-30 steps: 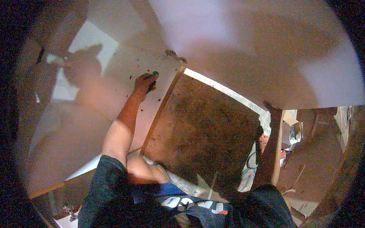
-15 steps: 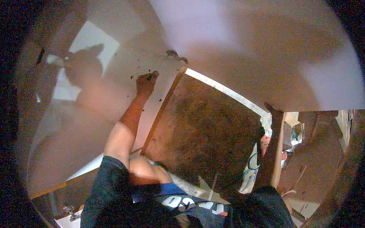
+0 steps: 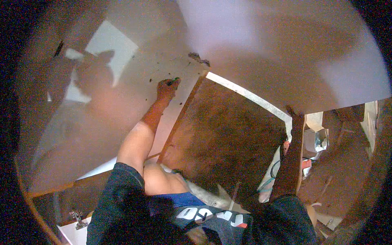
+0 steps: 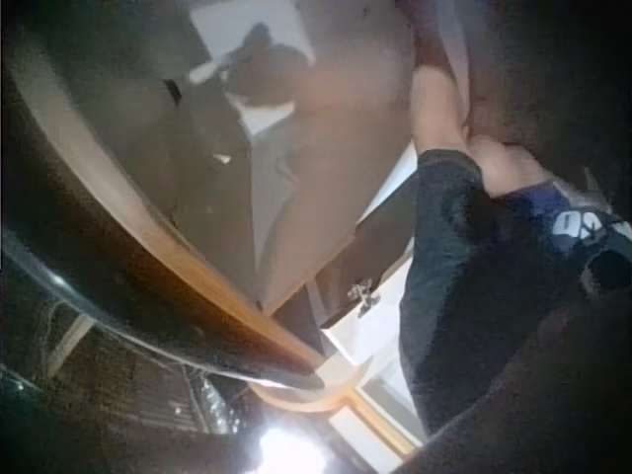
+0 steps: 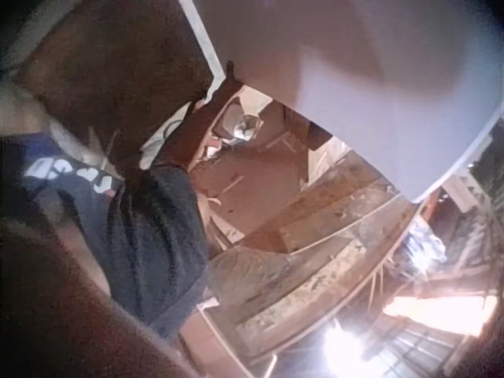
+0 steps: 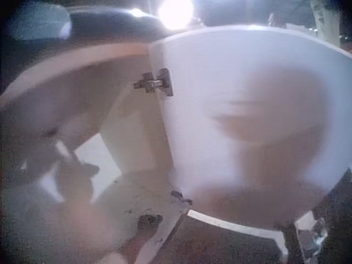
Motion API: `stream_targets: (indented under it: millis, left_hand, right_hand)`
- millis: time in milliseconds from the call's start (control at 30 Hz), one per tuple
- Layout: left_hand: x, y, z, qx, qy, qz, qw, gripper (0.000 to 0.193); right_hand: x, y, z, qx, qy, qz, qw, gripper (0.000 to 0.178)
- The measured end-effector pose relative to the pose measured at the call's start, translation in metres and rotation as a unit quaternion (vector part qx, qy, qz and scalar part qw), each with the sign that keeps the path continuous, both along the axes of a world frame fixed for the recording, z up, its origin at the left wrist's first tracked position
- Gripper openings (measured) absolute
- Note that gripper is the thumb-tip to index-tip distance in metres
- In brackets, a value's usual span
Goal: The person installs cabinet door hinges by aligning the door with the frame and securing the hardware with a screwdriver and a power drill.
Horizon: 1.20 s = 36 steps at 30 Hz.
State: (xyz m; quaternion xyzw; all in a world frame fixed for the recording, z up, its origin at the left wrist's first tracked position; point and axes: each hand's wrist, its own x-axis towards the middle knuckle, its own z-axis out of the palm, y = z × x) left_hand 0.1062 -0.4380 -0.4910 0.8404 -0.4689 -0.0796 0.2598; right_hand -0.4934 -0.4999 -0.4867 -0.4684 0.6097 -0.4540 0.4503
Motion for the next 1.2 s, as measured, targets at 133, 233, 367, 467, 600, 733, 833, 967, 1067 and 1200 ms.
stream_targets:
  millis: [133, 233, 367, 467, 600, 733, 833, 967, 1067, 1200]
  left_hand:
    - [-0.047, -0.011, 0.033, 0.039, 0.311, -0.110, 0.943, 0.051]
    - [-0.043, 0.002, 0.037, -0.003, 0.345, -0.105, 0.933, 0.048]
    - [-0.060, -0.005, 0.049, 0.016, 0.385, -0.074, 0.920, 0.049]
    - [-0.062, -0.008, 0.038, 0.028, 0.392, -0.065, 0.917, 0.046]
    - [-0.059, -0.005, 0.025, 0.033, 0.385, -0.062, 0.920, 0.049]
    - [-0.067, -0.010, 0.023, 0.032, 0.405, -0.055, 0.912, 0.046]
    - [-0.073, -0.013, 0.024, 0.012, 0.451, -0.040, 0.891, 0.043]
    - [-0.065, -0.014, 0.014, 0.027, 0.422, -0.061, 0.904, 0.037]
    - [-0.065, -0.013, 0.009, 0.032, 0.434, -0.054, 0.899, 0.037]
    - [-0.068, -0.015, 0.014, 0.025, 0.453, -0.041, 0.890, 0.037]
  right_hand:
    - [-0.019, 0.035, -0.049, 0.000, -0.088, -0.151, 0.985, 0.076]
    - [0.064, 0.061, -0.085, -0.006, -0.088, -0.154, 0.984, 0.068]
    - [0.242, 0.040, -0.069, -0.009, -0.129, 0.088, 0.988, 0.057]
    - [0.341, -0.004, -0.031, -0.063, -0.144, 0.253, 0.955, 0.049]
    - [0.397, -0.037, -0.014, -0.027, -0.176, 0.261, 0.949, 0.040]
    - [0.413, -0.054, -0.017, 0.131, -0.278, 0.164, 0.938, 0.034]
    - [0.413, -0.064, -0.019, 0.107, -0.276, 0.167, 0.941, 0.030]
    - [0.421, -0.063, -0.012, 0.122, -0.250, 0.149, 0.949, 0.036]
    - [0.419, -0.061, -0.017, 0.117, -0.233, 0.157, 0.953, 0.047]
    - [0.417, -0.065, -0.021, 0.105, -0.237, 0.156, 0.953, 0.054]
